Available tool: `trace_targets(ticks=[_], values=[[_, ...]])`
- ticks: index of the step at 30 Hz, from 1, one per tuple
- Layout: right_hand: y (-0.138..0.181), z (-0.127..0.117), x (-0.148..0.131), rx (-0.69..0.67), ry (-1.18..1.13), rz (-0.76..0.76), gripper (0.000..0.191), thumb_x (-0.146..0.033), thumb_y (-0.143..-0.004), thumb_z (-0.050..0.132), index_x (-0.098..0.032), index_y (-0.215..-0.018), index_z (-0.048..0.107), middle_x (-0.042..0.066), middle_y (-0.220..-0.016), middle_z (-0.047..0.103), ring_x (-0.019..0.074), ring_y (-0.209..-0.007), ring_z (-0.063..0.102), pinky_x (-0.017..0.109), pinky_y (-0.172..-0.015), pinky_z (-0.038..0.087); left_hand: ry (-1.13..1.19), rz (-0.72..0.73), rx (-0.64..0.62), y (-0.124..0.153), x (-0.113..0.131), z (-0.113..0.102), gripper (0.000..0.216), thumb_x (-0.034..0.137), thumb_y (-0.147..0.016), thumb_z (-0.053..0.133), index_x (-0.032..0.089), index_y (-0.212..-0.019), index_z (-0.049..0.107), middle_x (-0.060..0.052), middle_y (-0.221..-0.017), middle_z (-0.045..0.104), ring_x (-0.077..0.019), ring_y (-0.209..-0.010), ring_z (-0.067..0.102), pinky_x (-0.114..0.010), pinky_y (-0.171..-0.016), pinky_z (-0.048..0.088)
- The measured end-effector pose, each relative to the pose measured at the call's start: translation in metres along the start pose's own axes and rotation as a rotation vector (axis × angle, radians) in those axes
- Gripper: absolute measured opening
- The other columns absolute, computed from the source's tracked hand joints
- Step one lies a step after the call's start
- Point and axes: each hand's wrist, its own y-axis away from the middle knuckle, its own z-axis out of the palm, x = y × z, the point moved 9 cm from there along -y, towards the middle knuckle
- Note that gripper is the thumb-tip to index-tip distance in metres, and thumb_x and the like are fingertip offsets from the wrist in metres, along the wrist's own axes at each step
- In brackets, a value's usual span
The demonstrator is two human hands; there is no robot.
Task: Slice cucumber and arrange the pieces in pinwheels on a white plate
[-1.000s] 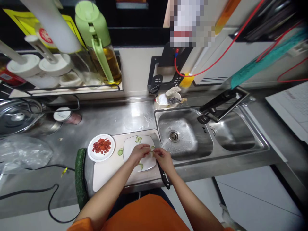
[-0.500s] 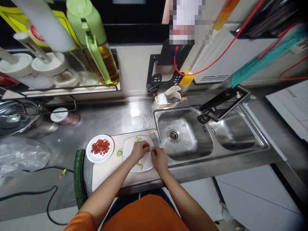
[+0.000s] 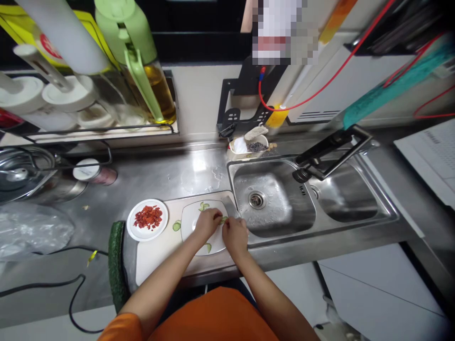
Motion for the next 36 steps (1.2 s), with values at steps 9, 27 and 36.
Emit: trace_targets(ticks=[9,27,36], values=[[0.002,0.002,-0.001,0.014,0.048,-0.045,0.013,-0.023,-0.089,0.049,-0.020,-0.088,0.062,0.007,-0.088,0.063,0.0230,-0.095,0.047,0.029,-0.064,0.028,-0.034,0.032,0.024,0.001,-0.001,0.000,0.011,0.015,-0.077,0.057,0.019,-0.080,0.067,-0.002,-0.082,0.067,-0.0158,-0.081,0.059,-0.027,-0.075,0.044],[0.027,0.009,-0.013,0.145,0.194,-0.423,0.036,-0.017,-0.089,0.048,-0.022,-0.123,0.058,0.010,-0.089,0.058,0.0235,-0.088,0.044,0.033,-0.065,0.030,-0.015,-0.021,0.044,0.005,0.001,-0.004,0.014,0.013,-0.076,0.055,0.018,-0.086,0.062,-0.003,-0.084,0.063,-0.0162,-0.080,0.056,-0.028,-0.074,0.043],[0.026,0.017,-0.012,0.151,0.217,-0.428,0.038,-0.016,-0.087,0.049,-0.021,-0.124,0.056,0.010,-0.090,0.058,0.0244,-0.091,0.044,0.034,-0.066,0.032,-0.030,-0.011,0.047,0.003,-0.001,-0.002,0.009,0.014,-0.076,0.055,0.018,-0.082,0.061,-0.003,-0.080,0.061,-0.0161,-0.079,0.055,-0.028,-0.075,0.043]])
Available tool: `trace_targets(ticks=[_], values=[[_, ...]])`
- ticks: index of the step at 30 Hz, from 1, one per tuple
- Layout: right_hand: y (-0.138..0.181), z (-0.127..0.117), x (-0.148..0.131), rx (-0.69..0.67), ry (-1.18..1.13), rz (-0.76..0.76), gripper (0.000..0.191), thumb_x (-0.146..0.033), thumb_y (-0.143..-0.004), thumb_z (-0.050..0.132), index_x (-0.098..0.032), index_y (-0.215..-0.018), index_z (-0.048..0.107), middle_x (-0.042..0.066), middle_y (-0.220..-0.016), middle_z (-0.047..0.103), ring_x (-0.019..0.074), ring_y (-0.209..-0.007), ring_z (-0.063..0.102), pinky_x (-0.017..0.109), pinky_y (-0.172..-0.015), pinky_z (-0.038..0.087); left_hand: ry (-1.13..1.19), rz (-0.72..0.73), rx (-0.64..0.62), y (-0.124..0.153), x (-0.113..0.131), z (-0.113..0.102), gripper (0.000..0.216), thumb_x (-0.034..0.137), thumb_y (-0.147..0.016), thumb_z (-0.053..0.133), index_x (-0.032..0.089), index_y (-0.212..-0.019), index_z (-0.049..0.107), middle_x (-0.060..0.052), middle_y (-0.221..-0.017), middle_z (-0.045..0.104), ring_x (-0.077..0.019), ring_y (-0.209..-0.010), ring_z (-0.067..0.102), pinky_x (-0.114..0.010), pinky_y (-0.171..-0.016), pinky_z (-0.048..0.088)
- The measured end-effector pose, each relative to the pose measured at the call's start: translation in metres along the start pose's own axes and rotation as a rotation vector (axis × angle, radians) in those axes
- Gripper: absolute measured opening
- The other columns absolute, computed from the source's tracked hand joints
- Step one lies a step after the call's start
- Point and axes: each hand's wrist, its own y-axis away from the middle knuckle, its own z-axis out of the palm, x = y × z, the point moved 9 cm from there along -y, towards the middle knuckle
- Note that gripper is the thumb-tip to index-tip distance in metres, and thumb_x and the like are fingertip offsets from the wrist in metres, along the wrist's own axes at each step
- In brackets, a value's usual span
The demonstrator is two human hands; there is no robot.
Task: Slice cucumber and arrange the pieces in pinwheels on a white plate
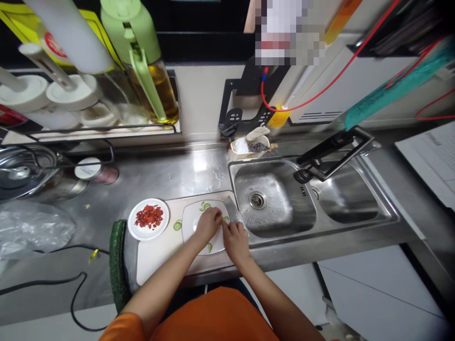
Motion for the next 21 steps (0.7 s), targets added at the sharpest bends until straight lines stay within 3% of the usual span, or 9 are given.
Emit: trace_targets(ticks=[9,17,21], values=[[-0.001,-0.001,0.000,-0.008,-0.015,0.000,0.039,-0.015,-0.086,0.048,-0.022,-0.124,0.056,0.010,-0.090,0.058,0.0252,-0.091,0.044,0.035,-0.067,0.032,-0.028,0.037,0.011,0.003,-0.001,0.003,0.012,0.015,-0.080,0.053,0.019,-0.083,0.064,-0.003,-0.083,0.064,-0.0161,-0.082,0.057,-0.028,-0.077,0.043],[-0.001,-0.006,-0.001,-0.032,-0.005,0.009,0.035,-0.017,-0.088,0.049,-0.022,-0.122,0.057,0.010,-0.091,0.059,0.0253,-0.091,0.044,0.035,-0.067,0.031,-0.137,0.195,-0.007,0.009,0.005,0.006,0.014,0.017,-0.084,0.053,0.018,-0.083,0.067,-0.006,-0.086,0.065,-0.0186,-0.088,0.057,-0.031,-0.083,0.043],[0.001,-0.012,0.001,-0.022,-0.024,0.019,0.034,-0.018,-0.090,0.048,-0.022,-0.122,0.058,0.010,-0.092,0.061,0.0250,-0.091,0.044,0.034,-0.067,0.031,-0.100,0.207,0.010,0.009,0.005,0.004,0.016,0.017,-0.085,0.052,0.019,-0.084,0.068,-0.006,-0.087,0.065,-0.0181,-0.089,0.057,-0.032,-0.085,0.044]])
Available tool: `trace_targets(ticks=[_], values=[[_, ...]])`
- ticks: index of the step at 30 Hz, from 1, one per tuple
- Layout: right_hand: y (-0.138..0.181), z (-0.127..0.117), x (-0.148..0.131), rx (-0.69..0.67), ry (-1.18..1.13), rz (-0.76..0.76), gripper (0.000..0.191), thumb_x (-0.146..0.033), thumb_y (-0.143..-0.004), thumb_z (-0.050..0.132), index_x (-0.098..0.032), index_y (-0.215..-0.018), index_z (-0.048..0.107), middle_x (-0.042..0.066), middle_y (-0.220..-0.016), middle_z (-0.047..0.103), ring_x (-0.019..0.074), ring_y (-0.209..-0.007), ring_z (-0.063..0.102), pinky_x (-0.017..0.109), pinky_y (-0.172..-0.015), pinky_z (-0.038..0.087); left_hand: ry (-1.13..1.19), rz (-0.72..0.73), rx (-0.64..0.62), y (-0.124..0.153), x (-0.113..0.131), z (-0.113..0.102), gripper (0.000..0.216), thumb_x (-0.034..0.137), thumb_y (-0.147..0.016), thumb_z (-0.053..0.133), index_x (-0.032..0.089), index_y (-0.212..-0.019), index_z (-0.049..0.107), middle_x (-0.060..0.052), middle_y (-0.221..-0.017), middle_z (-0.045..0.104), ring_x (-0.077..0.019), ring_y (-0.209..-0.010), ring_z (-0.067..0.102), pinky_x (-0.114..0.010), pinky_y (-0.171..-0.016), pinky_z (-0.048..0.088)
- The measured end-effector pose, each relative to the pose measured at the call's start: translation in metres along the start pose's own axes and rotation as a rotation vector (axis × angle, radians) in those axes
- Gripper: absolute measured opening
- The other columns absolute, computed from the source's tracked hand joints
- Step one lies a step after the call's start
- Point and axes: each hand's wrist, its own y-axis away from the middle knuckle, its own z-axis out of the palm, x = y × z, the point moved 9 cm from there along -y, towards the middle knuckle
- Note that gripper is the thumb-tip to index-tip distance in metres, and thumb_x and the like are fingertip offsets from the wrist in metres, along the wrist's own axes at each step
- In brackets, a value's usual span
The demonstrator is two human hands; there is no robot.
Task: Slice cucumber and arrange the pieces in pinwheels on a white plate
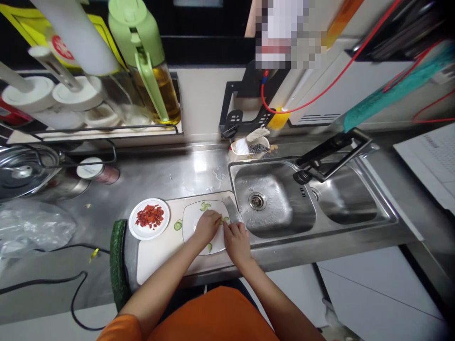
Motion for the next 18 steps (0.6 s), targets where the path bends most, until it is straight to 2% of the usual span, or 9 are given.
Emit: trace_targets(ticks=[6,8,11,14,16,18], values=[[0.007,-0.009,0.010,0.026,-0.055,0.050,0.031,-0.022,-0.090,0.049,-0.024,-0.119,0.061,0.009,-0.092,0.062,0.0238,-0.091,0.044,0.033,-0.067,0.030,0.043,-0.008,0.039,0.004,0.003,-0.009,0.017,0.017,-0.085,0.053,0.020,-0.085,0.069,-0.005,-0.088,0.068,-0.0175,-0.088,0.058,-0.033,-0.086,0.045],[0.009,-0.011,0.011,0.037,-0.082,0.048,0.028,-0.024,-0.091,0.049,-0.025,-0.115,0.063,0.008,-0.091,0.062,0.0234,-0.090,0.044,0.033,-0.068,0.030,0.054,0.010,0.088,0.012,0.003,-0.022,0.018,0.017,-0.086,0.051,0.020,-0.088,0.069,-0.005,-0.091,0.068,-0.0171,-0.089,0.058,-0.031,-0.086,0.046],[0.012,-0.012,0.007,0.056,-0.135,0.013,0.025,-0.023,-0.090,0.050,-0.023,-0.110,0.065,0.007,-0.089,0.063,0.0226,-0.090,0.044,0.033,-0.070,0.030,0.002,-0.002,0.211,0.035,-0.009,-0.055,0.020,0.020,-0.087,0.049,0.021,-0.093,0.069,-0.006,-0.095,0.068,-0.0183,-0.092,0.057,-0.032,-0.088,0.045],[0.016,-0.013,-0.002,0.073,-0.182,-0.037,0.023,-0.022,-0.090,0.050,-0.022,-0.106,0.066,0.006,-0.088,0.063,0.0217,-0.090,0.045,0.032,-0.070,0.029,-0.182,-0.113,0.320,0.067,-0.034,-0.091,0.021,0.024,-0.087,0.050,0.022,-0.094,0.070,-0.007,-0.100,0.066,-0.0224,-0.096,0.053,-0.038,-0.092,0.041],[0.017,-0.013,-0.009,0.074,-0.196,-0.063,0.022,-0.022,-0.091,0.049,-0.022,-0.104,0.067,0.006,-0.088,0.063,0.0212,-0.090,0.045,0.031,-0.068,0.028,-0.323,-0.264,0.394,0.088,-0.054,-0.111,0.020,0.026,-0.084,0.054,0.024,-0.096,0.070,-0.008,-0.108,0.062,-0.0276,-0.103,0.048,-0.045,-0.093,0.038],[0.017,-0.013,-0.016,0.066,-0.200,-0.087,0.022,-0.022,-0.091,0.050,-0.022,-0.103,0.067,0.006,-0.087,0.063,0.0210,-0.090,0.045,0.031,-0.067,0.028,-0.426,-0.374,0.404,0.104,-0.067,-0.120,0.020,0.028,-0.082,0.057,0.026,-0.096,0.071,-0.009,-0.118,0.057,-0.0328,-0.110,0.042,-0.051,-0.091,0.036]])
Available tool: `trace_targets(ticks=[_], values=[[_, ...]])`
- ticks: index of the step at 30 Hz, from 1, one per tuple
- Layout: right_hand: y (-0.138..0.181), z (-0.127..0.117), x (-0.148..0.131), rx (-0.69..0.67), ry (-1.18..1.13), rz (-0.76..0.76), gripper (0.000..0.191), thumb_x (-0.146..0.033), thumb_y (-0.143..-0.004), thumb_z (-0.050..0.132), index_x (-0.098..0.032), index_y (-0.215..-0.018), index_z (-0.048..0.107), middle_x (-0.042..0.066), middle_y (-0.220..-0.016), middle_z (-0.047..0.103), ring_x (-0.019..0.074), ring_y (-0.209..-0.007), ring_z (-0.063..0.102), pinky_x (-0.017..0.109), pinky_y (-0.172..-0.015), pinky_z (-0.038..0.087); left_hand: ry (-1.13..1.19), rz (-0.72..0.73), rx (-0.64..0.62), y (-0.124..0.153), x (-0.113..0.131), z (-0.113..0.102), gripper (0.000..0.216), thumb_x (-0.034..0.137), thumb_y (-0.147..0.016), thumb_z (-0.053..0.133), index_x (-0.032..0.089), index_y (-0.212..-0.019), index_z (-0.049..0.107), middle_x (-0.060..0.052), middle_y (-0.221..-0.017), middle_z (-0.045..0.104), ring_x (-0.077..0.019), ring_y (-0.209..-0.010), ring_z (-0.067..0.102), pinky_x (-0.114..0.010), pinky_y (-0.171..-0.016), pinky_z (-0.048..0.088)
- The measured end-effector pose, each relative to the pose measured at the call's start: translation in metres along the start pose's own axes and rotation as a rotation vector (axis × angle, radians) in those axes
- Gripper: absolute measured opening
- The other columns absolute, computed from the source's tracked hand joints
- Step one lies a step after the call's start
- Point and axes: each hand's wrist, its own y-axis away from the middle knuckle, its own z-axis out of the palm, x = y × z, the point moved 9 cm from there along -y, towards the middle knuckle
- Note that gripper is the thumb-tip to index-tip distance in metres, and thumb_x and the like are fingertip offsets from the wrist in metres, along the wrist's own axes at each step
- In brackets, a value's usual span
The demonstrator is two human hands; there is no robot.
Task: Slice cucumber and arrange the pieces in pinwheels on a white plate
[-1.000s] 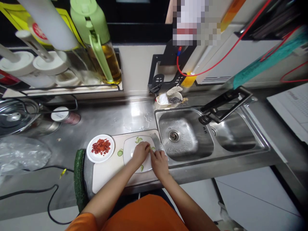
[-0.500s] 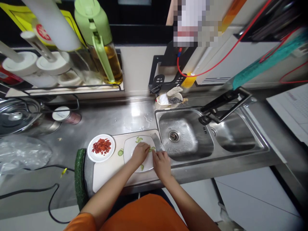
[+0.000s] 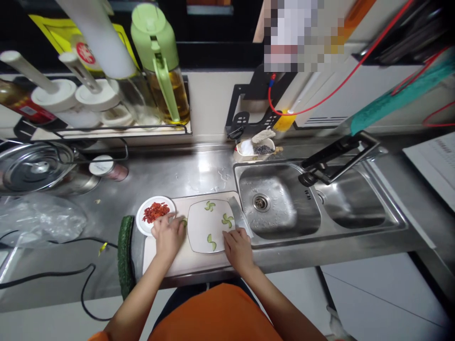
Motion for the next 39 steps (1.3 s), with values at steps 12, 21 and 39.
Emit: trace_targets(ticks=[12,21,39], values=[[0.003,0.004,-0.017,-0.018,-0.015,-0.053,0.019,-0.020,-0.088,0.054,-0.022,-0.102,0.067,0.006,-0.086,0.063,0.0215,-0.093,0.045,0.031,-0.067,0.028,-0.141,-0.040,-0.104,0.011,-0.009,0.020,0.022,0.026,-0.084,0.053,0.024,-0.098,0.070,-0.012,-0.133,0.044,-0.0355,-0.117,0.031,-0.052,-0.088,0.034],[0.005,0.002,-0.018,-0.024,-0.103,-0.032,0.020,-0.021,-0.088,0.053,-0.022,-0.102,0.067,0.006,-0.085,0.064,0.0233,-0.092,0.046,0.032,-0.068,0.030,0.031,-0.115,-0.026,0.008,-0.021,0.012,0.014,0.025,-0.078,0.060,0.022,-0.084,0.072,-0.010,-0.123,0.054,-0.0337,-0.115,0.036,-0.050,-0.091,0.033],[-0.042,0.018,-0.029,-0.211,-0.892,0.268,0.007,-0.025,-0.076,0.064,-0.022,-0.076,0.070,0.000,-0.074,0.065,0.0153,-0.078,0.057,0.027,-0.073,0.041,1.242,-0.461,-0.596,0.043,0.039,0.040,0.033,0.044,-0.065,0.073,0.016,-0.079,0.060,-0.001,-0.069,0.065,-0.0124,-0.066,0.061,-0.020,-0.058,0.043]])
